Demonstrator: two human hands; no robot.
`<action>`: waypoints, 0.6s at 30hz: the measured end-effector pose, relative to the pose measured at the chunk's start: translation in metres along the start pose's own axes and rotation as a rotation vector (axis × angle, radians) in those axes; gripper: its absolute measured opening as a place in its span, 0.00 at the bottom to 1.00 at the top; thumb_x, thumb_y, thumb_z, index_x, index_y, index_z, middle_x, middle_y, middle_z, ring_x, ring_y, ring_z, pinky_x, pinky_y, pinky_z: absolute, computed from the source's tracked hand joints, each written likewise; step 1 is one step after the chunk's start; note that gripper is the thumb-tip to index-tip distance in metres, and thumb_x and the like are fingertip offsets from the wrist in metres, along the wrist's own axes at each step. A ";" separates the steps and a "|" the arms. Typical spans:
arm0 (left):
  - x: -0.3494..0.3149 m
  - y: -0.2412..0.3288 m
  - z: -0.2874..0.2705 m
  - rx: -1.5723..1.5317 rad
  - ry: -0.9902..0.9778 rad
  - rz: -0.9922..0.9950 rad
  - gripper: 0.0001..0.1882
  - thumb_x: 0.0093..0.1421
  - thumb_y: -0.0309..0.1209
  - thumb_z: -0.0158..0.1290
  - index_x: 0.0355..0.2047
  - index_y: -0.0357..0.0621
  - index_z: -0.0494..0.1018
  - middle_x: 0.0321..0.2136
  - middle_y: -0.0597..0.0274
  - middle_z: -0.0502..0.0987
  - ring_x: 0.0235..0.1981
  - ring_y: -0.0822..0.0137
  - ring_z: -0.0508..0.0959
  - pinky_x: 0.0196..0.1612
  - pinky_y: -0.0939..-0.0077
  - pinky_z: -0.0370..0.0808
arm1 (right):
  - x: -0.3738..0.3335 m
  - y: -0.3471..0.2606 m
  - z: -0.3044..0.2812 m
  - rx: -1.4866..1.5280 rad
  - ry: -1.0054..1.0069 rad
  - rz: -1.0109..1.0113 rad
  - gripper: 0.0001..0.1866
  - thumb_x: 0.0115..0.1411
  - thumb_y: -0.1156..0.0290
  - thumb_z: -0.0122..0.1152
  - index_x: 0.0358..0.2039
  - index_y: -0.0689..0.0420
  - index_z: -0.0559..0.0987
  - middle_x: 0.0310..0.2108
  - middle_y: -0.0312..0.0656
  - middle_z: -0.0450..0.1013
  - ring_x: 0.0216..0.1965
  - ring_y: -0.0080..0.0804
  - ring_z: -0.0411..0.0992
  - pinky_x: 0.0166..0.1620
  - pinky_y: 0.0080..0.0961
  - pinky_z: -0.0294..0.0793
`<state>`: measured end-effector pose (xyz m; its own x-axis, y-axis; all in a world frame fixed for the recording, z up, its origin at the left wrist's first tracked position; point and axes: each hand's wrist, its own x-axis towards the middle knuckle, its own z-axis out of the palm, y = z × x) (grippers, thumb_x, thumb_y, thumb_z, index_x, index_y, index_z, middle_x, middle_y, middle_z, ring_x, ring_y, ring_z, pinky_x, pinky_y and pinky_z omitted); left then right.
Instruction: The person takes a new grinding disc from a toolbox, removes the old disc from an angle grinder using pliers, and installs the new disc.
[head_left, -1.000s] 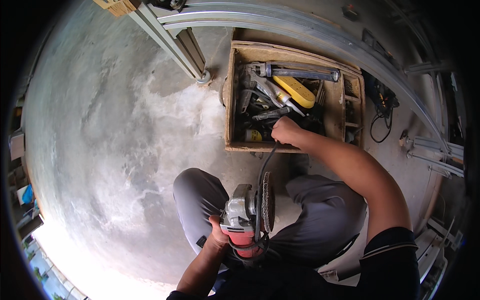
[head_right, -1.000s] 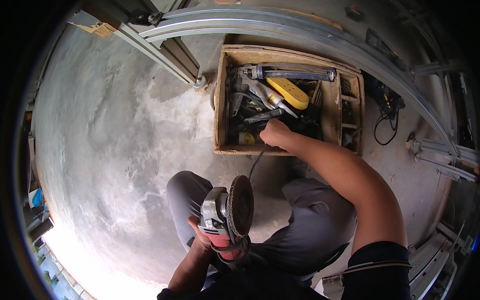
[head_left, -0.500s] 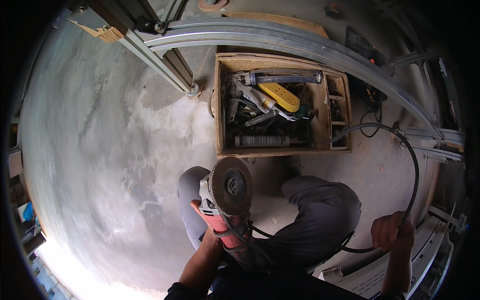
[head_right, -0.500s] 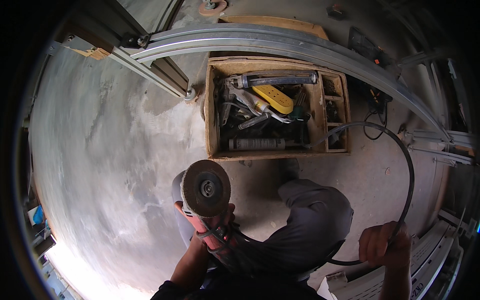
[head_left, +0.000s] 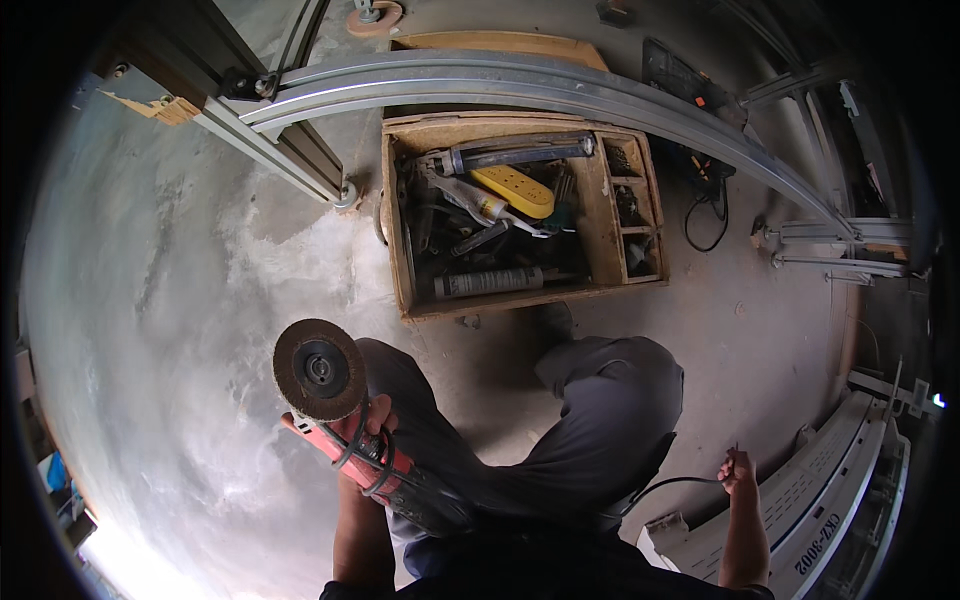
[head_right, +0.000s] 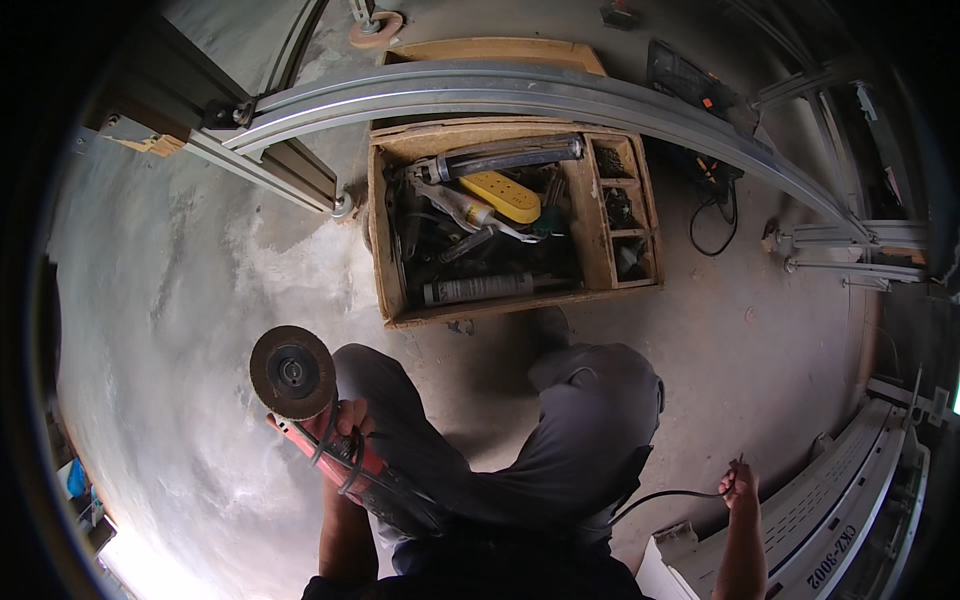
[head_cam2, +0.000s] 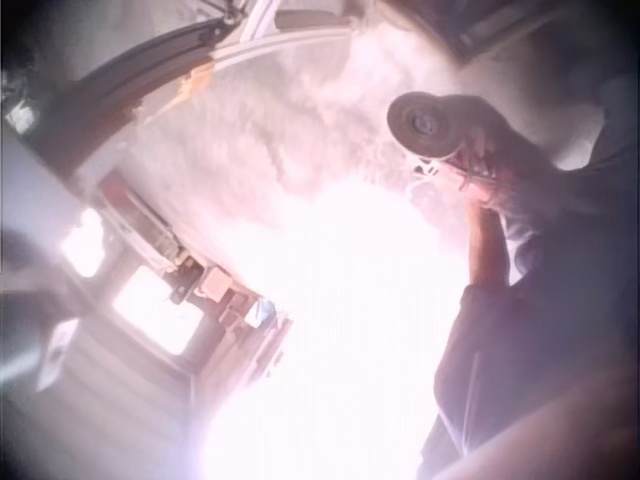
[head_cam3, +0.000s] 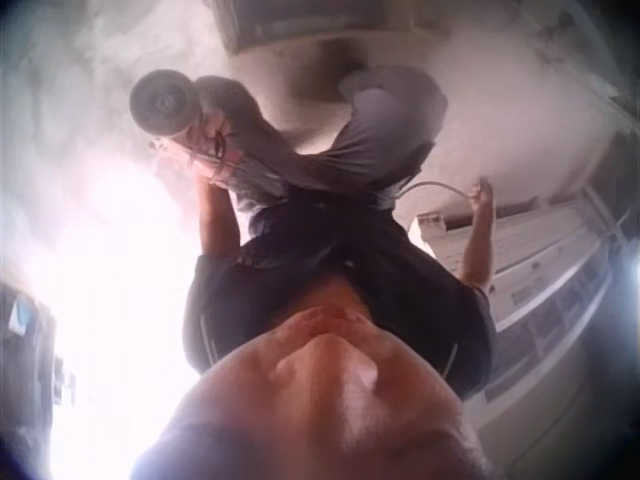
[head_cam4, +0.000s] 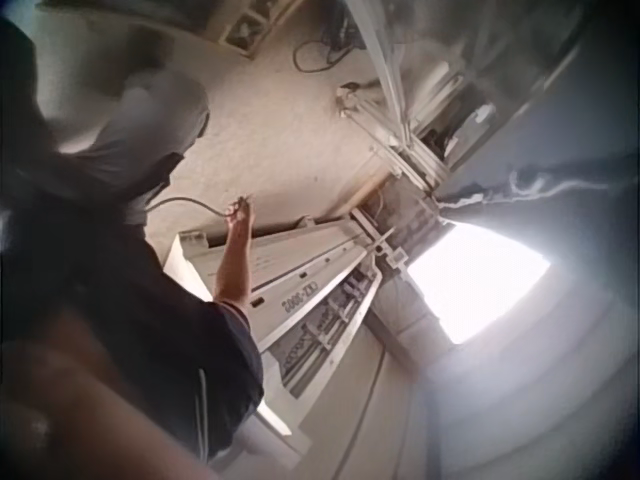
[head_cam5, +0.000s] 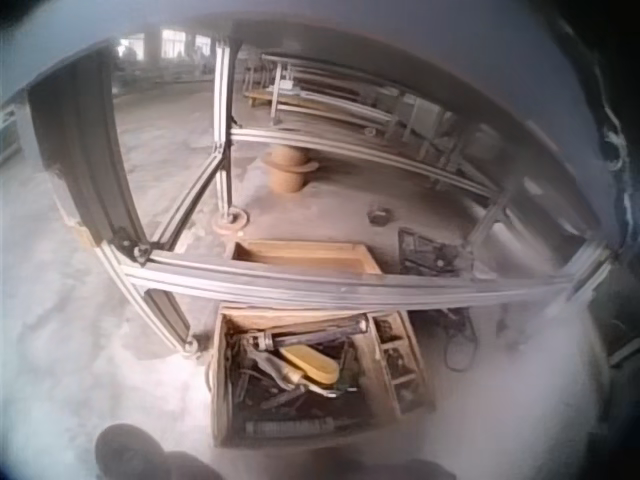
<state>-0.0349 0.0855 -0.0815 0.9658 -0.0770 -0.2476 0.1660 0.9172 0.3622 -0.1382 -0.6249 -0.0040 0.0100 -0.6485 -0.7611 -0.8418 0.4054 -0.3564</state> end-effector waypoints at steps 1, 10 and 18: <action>-0.003 -0.003 -0.007 -0.021 0.006 -0.014 0.09 0.57 0.33 0.51 0.25 0.46 0.64 0.22 0.67 0.61 0.21 0.76 0.58 0.19 0.86 0.57 | 0.001 0.011 0.033 -0.257 -0.006 0.030 0.14 0.57 0.64 0.53 0.16 0.49 0.64 0.09 0.30 0.57 0.12 0.23 0.59 0.17 0.21 0.57; -0.021 -0.024 0.003 0.021 0.302 -0.042 0.17 0.60 0.46 0.47 0.35 0.43 0.66 0.22 0.59 0.65 0.21 0.68 0.67 0.21 0.81 0.69 | -0.102 -0.128 0.341 -1.128 0.180 -1.235 0.26 0.49 0.45 0.60 0.31 0.59 0.76 0.33 0.47 0.74 0.39 0.47 0.71 0.40 0.40 0.70; -0.034 -0.012 -0.004 0.580 0.014 -0.010 0.13 0.58 0.42 0.52 0.31 0.47 0.64 0.22 0.64 0.62 0.23 0.72 0.65 0.17 0.85 0.62 | -0.136 -0.202 0.497 -1.447 0.070 -1.255 0.25 0.51 0.46 0.57 0.30 0.58 0.79 0.33 0.47 0.76 0.36 0.43 0.75 0.38 0.37 0.74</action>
<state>-0.0703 0.0783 -0.0817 0.9616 -0.0754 -0.2640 0.2607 0.5517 0.7922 0.2988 -0.2982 -0.0983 0.8924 -0.1356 -0.4304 -0.1111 -0.9904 0.0817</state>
